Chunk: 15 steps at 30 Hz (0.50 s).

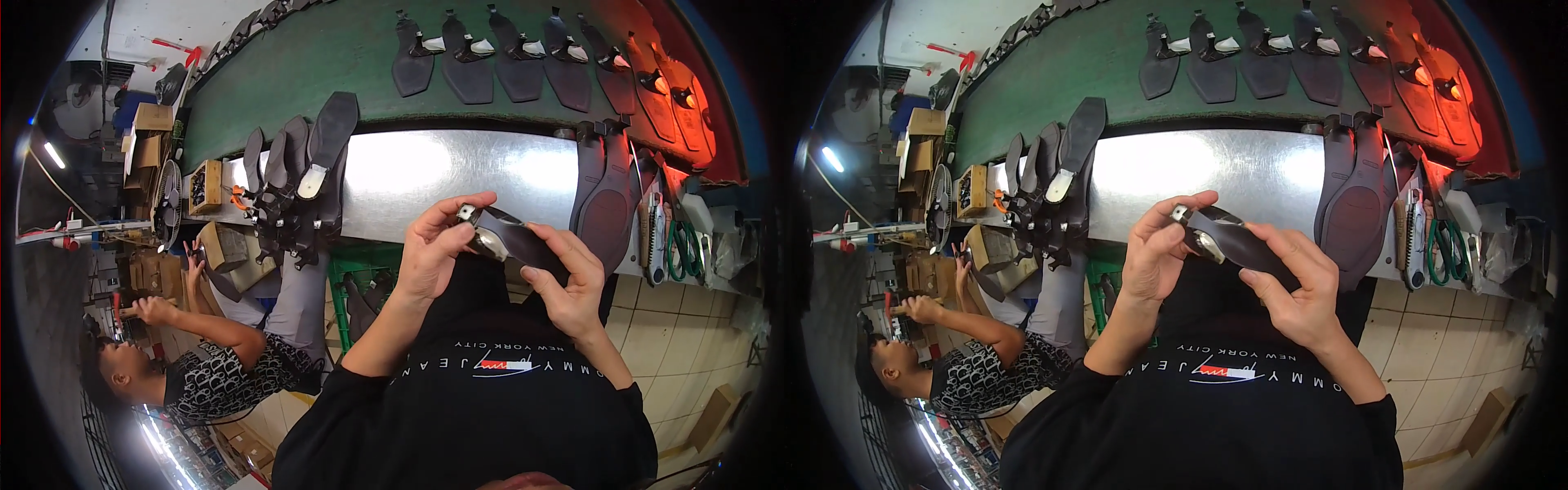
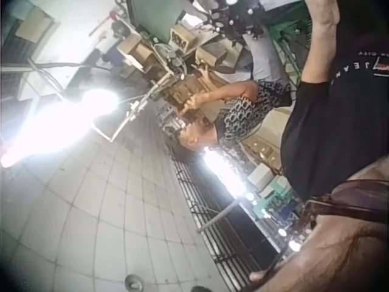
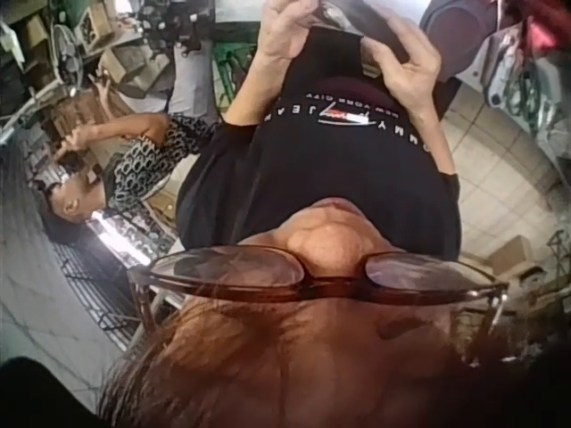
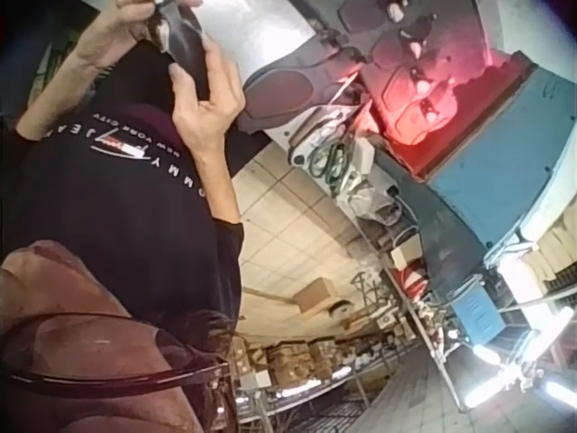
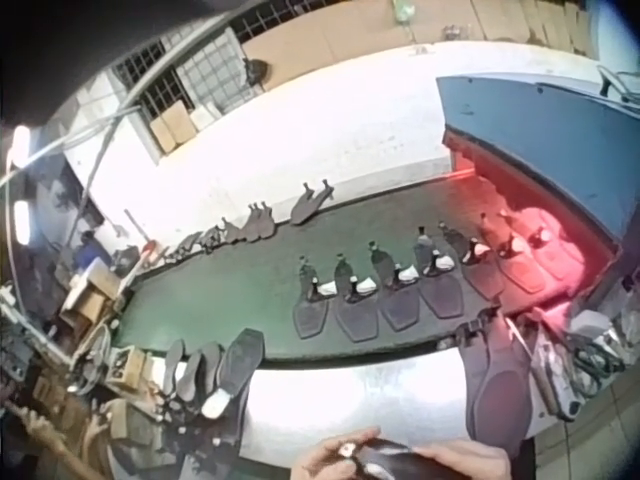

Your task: Manually assemble shoe soles by attaching components and applying adhesive strips.

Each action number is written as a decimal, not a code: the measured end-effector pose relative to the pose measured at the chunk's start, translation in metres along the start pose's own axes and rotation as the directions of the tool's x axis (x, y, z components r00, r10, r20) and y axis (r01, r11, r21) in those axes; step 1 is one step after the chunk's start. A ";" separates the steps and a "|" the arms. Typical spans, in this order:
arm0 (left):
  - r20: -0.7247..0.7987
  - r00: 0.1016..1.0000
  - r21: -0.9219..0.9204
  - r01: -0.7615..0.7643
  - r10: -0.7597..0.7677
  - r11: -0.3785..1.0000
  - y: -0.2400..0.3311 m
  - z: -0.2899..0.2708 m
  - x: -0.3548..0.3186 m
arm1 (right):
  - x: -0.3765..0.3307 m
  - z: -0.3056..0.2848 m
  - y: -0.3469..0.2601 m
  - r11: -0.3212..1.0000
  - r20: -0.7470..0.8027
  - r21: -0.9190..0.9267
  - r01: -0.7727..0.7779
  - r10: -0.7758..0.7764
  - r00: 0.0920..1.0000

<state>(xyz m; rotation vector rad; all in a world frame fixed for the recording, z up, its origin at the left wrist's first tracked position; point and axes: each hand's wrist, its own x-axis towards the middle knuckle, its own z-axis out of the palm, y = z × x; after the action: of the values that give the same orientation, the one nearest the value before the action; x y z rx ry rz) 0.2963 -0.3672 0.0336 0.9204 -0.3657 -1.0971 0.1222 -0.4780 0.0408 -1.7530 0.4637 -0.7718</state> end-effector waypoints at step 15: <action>0.013 0.999 0.020 -0.050 0.050 0.999 -0.008 -0.004 -0.001 | 0.000 -0.001 0.003 0.997 -0.006 0.050 0.058 -0.058 0.998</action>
<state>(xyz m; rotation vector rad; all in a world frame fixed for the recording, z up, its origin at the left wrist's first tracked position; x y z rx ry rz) 0.2941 -0.3660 0.0255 0.9184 -0.4084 -1.0551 0.1219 -0.4794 0.0381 -1.7248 0.3952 -0.8223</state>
